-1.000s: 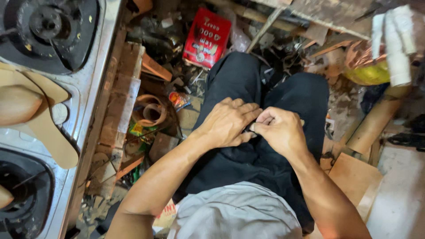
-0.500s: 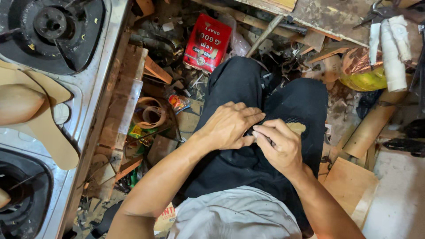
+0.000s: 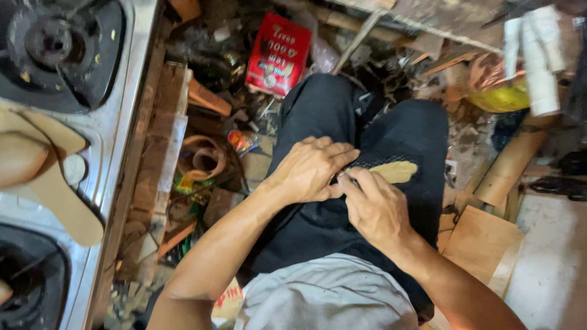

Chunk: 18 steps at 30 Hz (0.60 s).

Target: The person assembles a black slip-on shoe by attaching a beige insole and a black strap to the shoe upper. They use a hammer to secure nails, scissors to trim excess material, and pliers to adjust components. The finished shoe is placed on a shelf with other completed shoes.

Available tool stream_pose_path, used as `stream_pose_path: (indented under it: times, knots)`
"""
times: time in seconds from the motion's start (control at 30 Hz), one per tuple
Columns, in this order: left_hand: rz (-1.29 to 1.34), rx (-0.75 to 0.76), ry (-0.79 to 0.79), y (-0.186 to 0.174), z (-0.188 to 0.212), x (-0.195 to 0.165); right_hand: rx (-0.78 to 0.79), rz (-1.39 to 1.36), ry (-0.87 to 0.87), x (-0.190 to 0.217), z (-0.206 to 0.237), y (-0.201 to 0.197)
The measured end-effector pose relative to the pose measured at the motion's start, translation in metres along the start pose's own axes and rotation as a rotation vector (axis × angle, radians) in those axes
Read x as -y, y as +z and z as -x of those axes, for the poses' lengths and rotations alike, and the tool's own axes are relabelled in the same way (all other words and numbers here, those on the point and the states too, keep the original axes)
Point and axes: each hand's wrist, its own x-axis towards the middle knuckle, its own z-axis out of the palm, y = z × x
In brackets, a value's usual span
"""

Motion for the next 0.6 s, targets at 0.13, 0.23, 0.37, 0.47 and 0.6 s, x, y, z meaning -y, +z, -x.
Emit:
stream_pose_path:
  times: [0.13,0.23,0.37,0.47,0.6]
  knots:
    - [-0.026,0.028,0.05,-0.008,-0.013,0.005,0.1,-0.223,0.086,-0.022,-0.009,-0.018]
    - [-0.054,0.031,0.089,-0.01,-0.019,0.008,-0.115,-0.213,0.068,-0.067,-0.013,-0.043]
    - [-0.019,-0.028,0.121,-0.014,-0.027,0.023,-0.355,0.374,0.187,-0.147,-0.025,-0.072]
    - [0.071,-0.027,0.084,-0.012,-0.029,0.028,-0.273,0.633,0.225,-0.19,-0.031,-0.071]
    - [0.119,-0.059,0.051,-0.005,-0.026,0.029,-0.203,0.669,0.29,-0.218,-0.031,-0.066]
